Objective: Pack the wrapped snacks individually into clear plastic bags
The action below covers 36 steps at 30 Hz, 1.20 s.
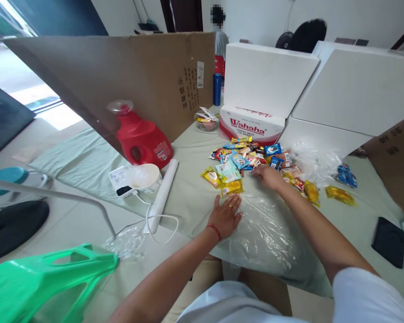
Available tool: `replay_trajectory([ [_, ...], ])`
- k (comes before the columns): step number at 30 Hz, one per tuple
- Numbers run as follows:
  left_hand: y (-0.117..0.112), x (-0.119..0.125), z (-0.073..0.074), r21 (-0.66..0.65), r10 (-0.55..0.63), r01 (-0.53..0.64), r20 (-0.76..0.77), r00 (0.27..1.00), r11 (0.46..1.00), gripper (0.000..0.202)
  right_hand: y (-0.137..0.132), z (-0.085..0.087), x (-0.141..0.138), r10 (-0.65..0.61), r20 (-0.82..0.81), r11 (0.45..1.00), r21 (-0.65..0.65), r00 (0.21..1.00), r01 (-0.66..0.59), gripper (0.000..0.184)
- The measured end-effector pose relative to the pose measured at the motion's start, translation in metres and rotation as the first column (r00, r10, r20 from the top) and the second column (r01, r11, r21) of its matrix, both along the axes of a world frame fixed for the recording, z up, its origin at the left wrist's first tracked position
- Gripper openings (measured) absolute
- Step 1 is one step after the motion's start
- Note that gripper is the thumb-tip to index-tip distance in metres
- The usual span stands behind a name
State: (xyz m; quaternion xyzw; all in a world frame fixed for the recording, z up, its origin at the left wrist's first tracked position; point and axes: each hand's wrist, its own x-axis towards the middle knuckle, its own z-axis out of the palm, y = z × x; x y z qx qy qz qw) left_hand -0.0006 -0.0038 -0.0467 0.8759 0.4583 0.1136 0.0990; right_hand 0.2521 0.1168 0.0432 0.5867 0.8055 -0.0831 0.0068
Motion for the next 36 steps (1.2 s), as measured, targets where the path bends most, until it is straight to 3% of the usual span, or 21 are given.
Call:
replay_trajectory([
  [3, 0.000, -0.001, -0.001, -0.023, 0.005, -0.004, 0.036, 0.999, 1.000, 0.058, 0.040, -0.007, -0.014, -0.069, 0.095, 0.998, -0.009, 0.993, 0.070, 0.041],
  [7, 0.001, -0.001, -0.003, -0.006, 0.007, -0.007, 0.028, 1.000, 1.000, 0.059, 0.051, -0.010, -0.002, -0.181, 0.135, 0.983, 0.050, 0.974, 0.175, 0.040],
  [10, 0.001, 0.000, -0.003, -0.009, 0.010, -0.010, 0.017, 1.000, 1.000, 0.059, 0.046, -0.014, -0.002, -0.110, 0.126, 0.994, 0.031, 0.986, 0.107, 0.046],
  [13, 0.000, 0.000, -0.002, -0.021, 0.010, -0.009, 0.038, 0.999, 1.000, 0.059, 0.040, -0.022, -0.021, -0.056, 0.118, 0.998, 0.014, 0.991, 0.055, 0.058],
  [17, 0.000, 0.001, -0.001, -0.019, 0.014, -0.012, 0.060, 0.998, 1.000, 0.058, 0.028, -0.027, -0.045, -0.086, 0.103, 0.996, 0.041, 0.991, 0.082, 0.048],
  [20, 0.000, 0.001, 0.002, -0.027, 0.022, -0.021, 0.036, 0.999, 0.999, 0.059, 0.008, -0.023, -0.036, -0.088, 0.077, 0.995, 0.058, 0.993, 0.084, 0.050],
  [22, 0.000, 0.002, 0.004, -0.033, 0.027, -0.027, 0.019, 0.999, 0.999, 0.060, -0.012, -0.018, -0.014, -0.129, -0.062, 0.986, 0.100, 0.990, 0.135, 0.055],
  [24, 0.001, 0.002, 0.005, -0.035, 0.022, -0.022, 0.006, 1.000, 0.999, 0.062, -0.036, -0.013, 0.015, -0.220, -0.375, 0.953, 0.113, 0.901, 0.280, 0.057],
  [26, 0.001, 0.002, 0.006, -0.037, 0.015, -0.015, 0.000, 1.000, 0.999, 0.063, -0.062, -0.010, 0.043, -0.322, -0.707, 0.903, -0.028, 0.630, 0.429, 0.055],
  [28, 0.002, 0.002, 0.006, -0.039, 0.010, -0.010, -0.001, 1.000, 0.999, 0.063, -0.089, -0.007, 0.060, -0.431, -0.834, 0.858, -0.261, 0.344, 0.443, 0.055],
  [29, 0.001, 0.002, 0.006, -0.042, 0.007, -0.007, -0.001, 1.000, 0.999, 0.063, -0.101, -0.007, 0.063, -0.485, -0.835, 0.839, -0.359, 0.261, 0.409, 0.055],
  [31, 0.001, 0.002, 0.007, -0.043, 0.002, -0.002, -0.004, 1.000, 0.999, 0.062, -0.120, -0.007, 0.060, -0.555, -0.796, 0.820, -0.474, 0.242, 0.321, 0.055],
  [36, 0.002, 0.003, 0.008, -0.023, 0.004, -0.004, -0.008, 1.000, 1.000, 0.061, -0.139, -0.017, 0.029, -0.528, -0.727, 0.843, -0.512, 0.439, 0.166, 0.063],
])
